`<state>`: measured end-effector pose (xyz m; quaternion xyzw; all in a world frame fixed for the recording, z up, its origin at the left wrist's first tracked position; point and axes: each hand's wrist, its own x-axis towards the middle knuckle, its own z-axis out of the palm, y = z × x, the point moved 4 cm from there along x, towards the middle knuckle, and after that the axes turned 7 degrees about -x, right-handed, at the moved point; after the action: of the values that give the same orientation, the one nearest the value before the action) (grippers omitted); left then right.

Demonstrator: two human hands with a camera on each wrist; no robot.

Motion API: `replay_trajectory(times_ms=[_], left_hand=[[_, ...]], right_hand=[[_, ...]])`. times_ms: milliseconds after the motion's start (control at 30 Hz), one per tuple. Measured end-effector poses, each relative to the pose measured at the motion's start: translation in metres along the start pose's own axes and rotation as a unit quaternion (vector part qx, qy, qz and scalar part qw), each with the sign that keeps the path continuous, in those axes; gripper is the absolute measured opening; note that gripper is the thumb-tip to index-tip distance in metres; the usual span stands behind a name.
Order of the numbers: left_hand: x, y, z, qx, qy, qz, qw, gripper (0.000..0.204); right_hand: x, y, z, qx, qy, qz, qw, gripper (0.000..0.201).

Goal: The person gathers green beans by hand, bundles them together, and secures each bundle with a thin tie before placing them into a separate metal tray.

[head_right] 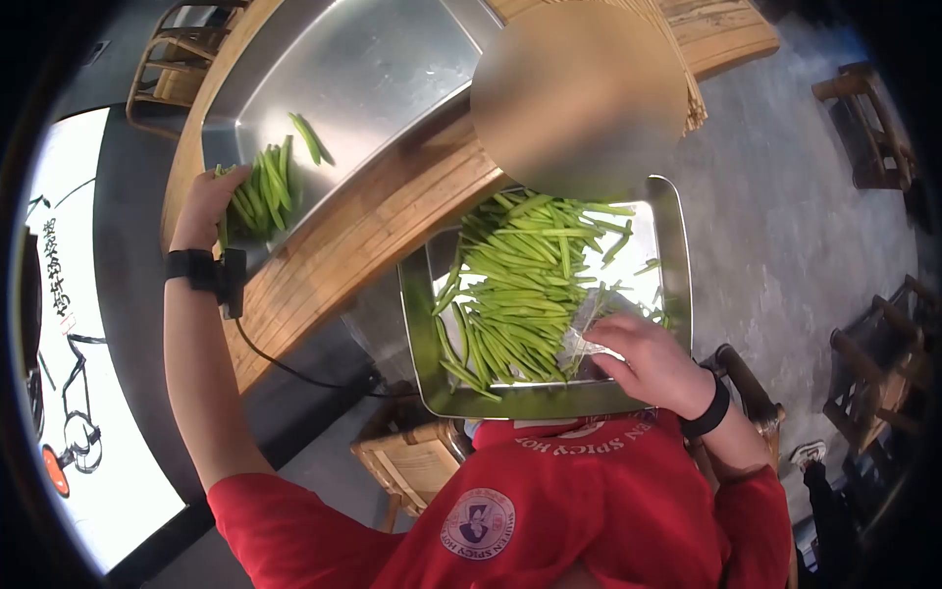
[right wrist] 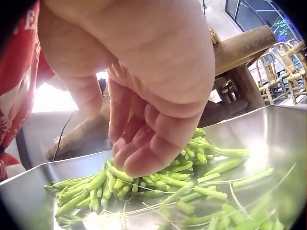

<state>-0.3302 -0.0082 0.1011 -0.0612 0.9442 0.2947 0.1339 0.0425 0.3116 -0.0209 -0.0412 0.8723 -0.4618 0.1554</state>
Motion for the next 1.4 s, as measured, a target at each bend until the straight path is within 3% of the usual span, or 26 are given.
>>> replay_trajectory(times_ms=[133, 233, 300, 367, 433, 467, 500, 533, 600, 633, 700, 733, 800, 900, 1067, 1133, 1167, 1233, 1267, 1400], left_hand=[[-0.011, 0.005, 0.002, 0.050, -0.005, 0.002, 0.999, 0.055], [-0.024, 0.011, -0.005, 0.056, 0.054, 0.004, 0.997, 0.074], [-0.031, 0.013, -0.015, 0.075, 0.072, 0.013, 0.994, 0.070], [-0.075, 0.036, -0.027, 0.029, 0.213, 0.265, 0.940, 0.046], [-0.146, 0.053, -0.017, -0.028, 0.205, 0.301, 0.931, 0.020], [-0.179, 0.052, -0.001, -0.087, 0.126, 0.340, 0.928, 0.007], [-0.209, 0.050, 0.020, 0.013, 0.046, 0.370, 0.928, 0.005], [-0.232, 0.040, 0.050, 0.027, -0.065, 0.363, 0.929, 0.009], [-0.255, 0.003, 0.106, 0.057, -0.229, 0.421, 0.876, 0.010], [-0.262, -0.021, 0.131, 0.101, -0.278, 0.396, 0.869, 0.006], [-0.269, -0.063, 0.169, 0.235, -0.281, 0.430, 0.825, 0.005], [-0.269, -0.072, 0.180, 0.235, -0.278, 0.432, 0.825, 0.005], [-0.269, -0.083, 0.198, 0.385, -0.217, 0.466, 0.766, 0.007], [-0.262, -0.089, 0.209, 0.426, -0.210, 0.460, 0.750, 0.007], [-0.253, -0.080, 0.194, 0.298, -0.203, 0.510, 0.781, 0.005], [-0.254, -0.068, 0.184, 0.194, -0.225, 0.456, 0.839, 0.012], [-0.259, -0.062, 0.183, 0.192, -0.226, 0.457, 0.839, 0.012], [-0.264, -0.052, 0.184, 0.077, -0.246, 0.386, 0.886, 0.017], [-0.266, -0.049, 0.187, 0.073, -0.248, 0.388, 0.885, 0.017], [-0.273, -0.042, 0.199, -0.006, -0.290, 0.347, 0.892, 0.017]], right_hand=[[-0.001, -0.001, -0.002, -0.022, -0.003, -0.019, 1.000, 0.025], [-0.003, -0.006, -0.003, -0.019, -0.009, -0.019, 1.000, 0.024], [-0.006, -0.010, -0.001, -0.028, -0.012, -0.020, 0.999, 0.024], [-0.010, -0.012, 0.000, -0.039, -0.008, -0.018, 0.999, 0.023], [-0.013, -0.014, 0.004, -0.031, -0.014, -0.022, 0.999, 0.022], [-0.015, -0.014, 0.009, -0.040, -0.005, -0.028, 0.999, 0.020], [-0.016, -0.015, 0.012, -0.043, 0.000, -0.025, 0.999, 0.020], [-0.015, -0.017, 0.017, -0.039, -0.030, -0.037, 0.998, 0.021], [-0.012, -0.023, 0.027, -0.056, -0.073, -0.058, 0.994, 0.020], [-0.011, -0.024, 0.031, -0.060, -0.071, -0.061, 0.994, 0.020], [-0.013, -0.026, 0.041, -0.067, -0.090, -0.087, 0.990, 0.020], [-0.015, -0.026, 0.045, -0.080, -0.079, -0.118, 0.987, 0.019], [-0.019, -0.027, 0.048, -0.086, -0.082, -0.123, 0.985, 0.020], [-0.020, -0.028, 0.049, -0.091, -0.094, -0.116, 0.985, 0.020], [-0.015, -0.033, 0.051, -0.096, -0.116, -0.083, 0.985, 0.017], [-0.011, -0.041, 0.044, -0.051, 0.040, -0.164, 0.984, 0.021], [-0.008, -0.045, 0.043, -0.052, 0.040, -0.162, 0.985, 0.021], [-0.002, -0.062, 0.033, -0.115, 0.146, -0.240, 0.953, 0.030], [0.001, -0.061, 0.036, -0.136, 0.144, -0.240, 0.950, 0.037], [0.011, -0.060, 0.043, -0.189, 0.186, -0.240, 0.934, 0.033]])
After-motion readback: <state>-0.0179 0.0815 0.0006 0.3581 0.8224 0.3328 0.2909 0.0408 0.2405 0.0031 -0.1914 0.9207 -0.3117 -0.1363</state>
